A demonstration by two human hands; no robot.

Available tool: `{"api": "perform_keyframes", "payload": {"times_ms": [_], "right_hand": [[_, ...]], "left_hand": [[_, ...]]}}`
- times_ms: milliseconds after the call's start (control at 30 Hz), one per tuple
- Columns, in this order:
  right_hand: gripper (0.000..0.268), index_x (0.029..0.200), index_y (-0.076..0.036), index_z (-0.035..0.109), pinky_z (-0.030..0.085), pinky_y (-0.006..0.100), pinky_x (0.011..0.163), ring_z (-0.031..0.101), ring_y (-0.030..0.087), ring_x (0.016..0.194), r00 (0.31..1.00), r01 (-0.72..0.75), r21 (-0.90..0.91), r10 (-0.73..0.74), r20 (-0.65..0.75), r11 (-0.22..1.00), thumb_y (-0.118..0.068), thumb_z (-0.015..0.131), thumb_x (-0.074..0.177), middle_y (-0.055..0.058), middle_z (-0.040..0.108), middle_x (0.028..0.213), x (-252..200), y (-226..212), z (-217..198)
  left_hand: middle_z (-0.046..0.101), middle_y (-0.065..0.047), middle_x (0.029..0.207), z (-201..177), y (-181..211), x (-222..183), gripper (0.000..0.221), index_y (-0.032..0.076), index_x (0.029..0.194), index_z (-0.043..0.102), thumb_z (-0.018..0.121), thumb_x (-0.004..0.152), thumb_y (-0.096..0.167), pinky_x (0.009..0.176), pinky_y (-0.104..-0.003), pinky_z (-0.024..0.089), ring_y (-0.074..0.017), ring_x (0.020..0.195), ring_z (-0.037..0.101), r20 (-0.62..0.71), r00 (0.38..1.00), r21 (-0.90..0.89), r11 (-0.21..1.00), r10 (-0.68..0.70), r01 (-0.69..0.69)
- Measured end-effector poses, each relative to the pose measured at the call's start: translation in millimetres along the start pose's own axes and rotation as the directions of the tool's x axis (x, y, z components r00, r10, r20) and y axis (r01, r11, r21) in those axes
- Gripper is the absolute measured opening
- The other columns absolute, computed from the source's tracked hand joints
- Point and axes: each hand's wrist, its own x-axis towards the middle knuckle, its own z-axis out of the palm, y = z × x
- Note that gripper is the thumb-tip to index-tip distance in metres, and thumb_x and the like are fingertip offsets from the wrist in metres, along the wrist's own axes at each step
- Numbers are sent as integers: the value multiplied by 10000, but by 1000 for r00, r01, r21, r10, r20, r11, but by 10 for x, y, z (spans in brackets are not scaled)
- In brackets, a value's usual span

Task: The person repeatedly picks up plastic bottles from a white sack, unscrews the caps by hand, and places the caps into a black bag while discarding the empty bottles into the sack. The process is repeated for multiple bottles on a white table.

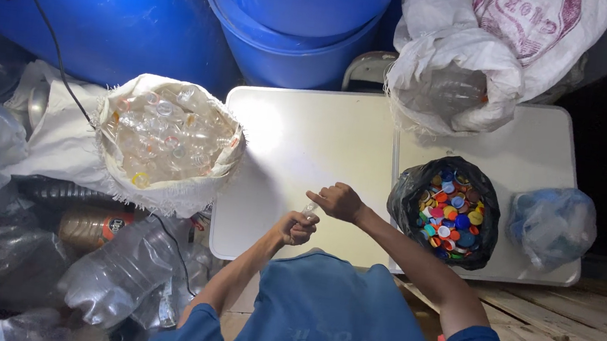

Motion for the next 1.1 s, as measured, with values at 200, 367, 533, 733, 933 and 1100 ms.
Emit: {"api": "perform_keyframes", "payload": {"times_ms": [200, 367, 533, 733, 933, 1100], "right_hand": [[349, 1204, -225, 709, 420, 329, 477, 536, 162, 473, 983, 172, -84, -177, -49, 981, -310, 736, 866, -13, 521, 611, 71, 25, -202], [298, 1137, -232, 726, 458, 341, 485, 571, 186, 486, 995, 99, 27, -99, 33, 995, -417, 767, 907, 2, 562, 606, 57, -25, -13], [359, 1117, -164, 757, 476, 273, 497, 615, 109, 521, 842, -520, 386, 533, 81, 762, -444, 790, 893, 33, 666, 639, 50, -21, 269], [295, 1048, -100, 675, 293, 183, 355, 362, 16, 371, 496, -650, 423, 68, 865, -631, -379, 672, 952, -67, 453, 538, 216, 97, -34], [270, 1050, 5, 617, 347, 260, 414, 445, 73, 483, 618, -732, 642, 176, 767, -229, -41, 738, 813, -25, 511, 651, 164, 180, -142], [454, 1144, 14, 654, 462, 314, 491, 570, 130, 554, 705, -699, 662, 414, 576, 269, -65, 743, 707, 51, 629, 704, 257, 235, -301]], "left_hand": [[403, 49, 616, 4, 210, -58, 200, 117, 850, 475, 636, 882, 3, 361, -202, 260, -29, 416, 329, -133, 991, 272, 962, 11, 26], [460, 5, 643, -30, 522, -297, 280, 14, 891, 494, 763, 965, 35, 457, -280, 349, -97, 495, 453, -330, 928, 683, 722, 172, 109], [642, -197, 927, 1408, 372, -244, 580, -32, 1122, 573, 908, 724, 225, 710, -422, 514, -331, 823, 616, -7, 519, 806, -302, 855, 509], [609, -135, 1236, 1260, 352, -171, 536, 51, 1206, 652, 806, 705, 163, 950, -439, 500, -357, 1166, 523, 530, 596, 218, -776, 603, 592], [616, -170, 976, 1015, 642, 30, 324, -9, 950, 588, 767, 856, 243, 638, -434, 564, -328, 888, 644, 178, 780, 333, -783, 600, 526], [671, -169, 806, 957, 816, 199, 247, 13, 906, 611, 728, 853, 224, 590, -481, 551, -367, 710, 690, 181, 773, 401, -764, 608, 506]]}}
